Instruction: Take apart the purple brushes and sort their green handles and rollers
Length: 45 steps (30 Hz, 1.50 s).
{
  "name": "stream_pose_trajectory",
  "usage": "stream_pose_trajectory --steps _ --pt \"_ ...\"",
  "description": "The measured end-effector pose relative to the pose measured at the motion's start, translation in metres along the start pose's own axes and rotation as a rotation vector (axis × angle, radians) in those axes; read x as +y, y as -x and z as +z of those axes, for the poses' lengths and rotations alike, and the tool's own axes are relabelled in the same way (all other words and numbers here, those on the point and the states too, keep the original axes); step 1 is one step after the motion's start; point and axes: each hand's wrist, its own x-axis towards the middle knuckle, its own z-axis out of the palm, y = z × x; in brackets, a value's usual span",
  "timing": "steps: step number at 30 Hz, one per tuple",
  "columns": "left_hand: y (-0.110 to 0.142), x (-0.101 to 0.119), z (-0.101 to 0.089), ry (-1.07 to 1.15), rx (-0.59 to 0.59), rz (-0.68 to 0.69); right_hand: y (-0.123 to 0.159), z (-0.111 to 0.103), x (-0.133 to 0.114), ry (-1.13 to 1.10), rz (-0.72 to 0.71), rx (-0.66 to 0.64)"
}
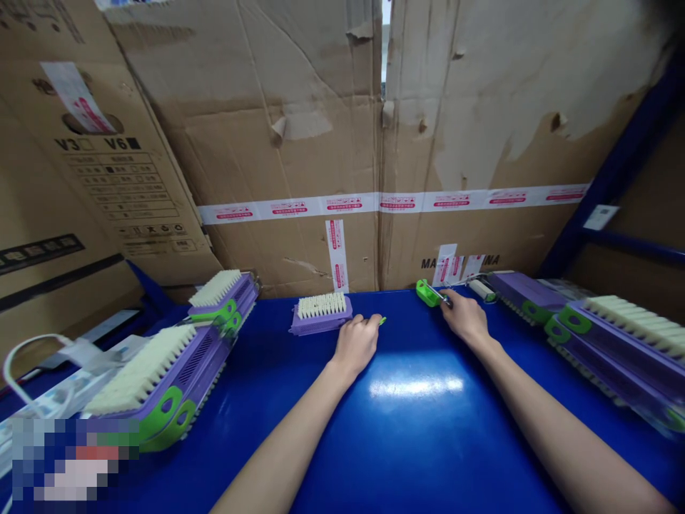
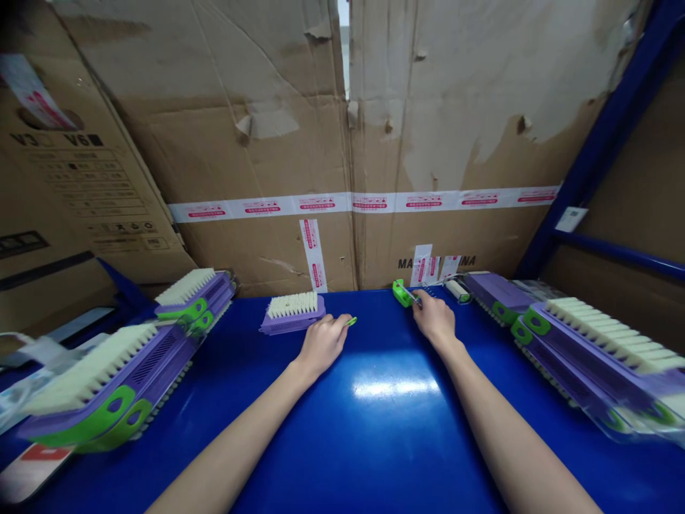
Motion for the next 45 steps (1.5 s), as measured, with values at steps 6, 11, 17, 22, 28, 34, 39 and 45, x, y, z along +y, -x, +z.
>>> stream_pose_trajectory --steps 6,11,17,22,28,34,39,45 --pt "0.0 -0.001 0.0 -0.002 0.008 0.004 -0.01 -0.003 0.026 0.092 0.11 0.043" --pt "0.0 -0.002 0.0 0.0 0.011 0.006 -0.013 -0.004 0.035 0.089 0.162 0.064" --pt "0.0 -0.002 0.002 0.006 0.024 0.009 -0.011 -0.004 0.032 -0.008 0.165 0.12" --pt "0.0 -0.002 0.002 0.017 0.027 0.009 -0.009 -0.003 0.026 -0.034 0.152 0.225" --pt "0.0 -0.001 0.001 0.016 0.017 0.002 -0.011 0.0 0.03 -0.026 0.142 0.16" --pt "0.0 -0.001 0.0 0.014 0.021 0.004 -0.013 0.002 0.033 -0.082 0.167 0.155" --pt "0.0 -0.001 0.0 0.026 0.023 0.005 -0.013 0.004 0.035 -0.093 0.118 0.174" --pt "0.0 -0.001 0.001 0.022 0.023 0.011 -0.013 0.005 0.035 -0.086 0.116 0.211"
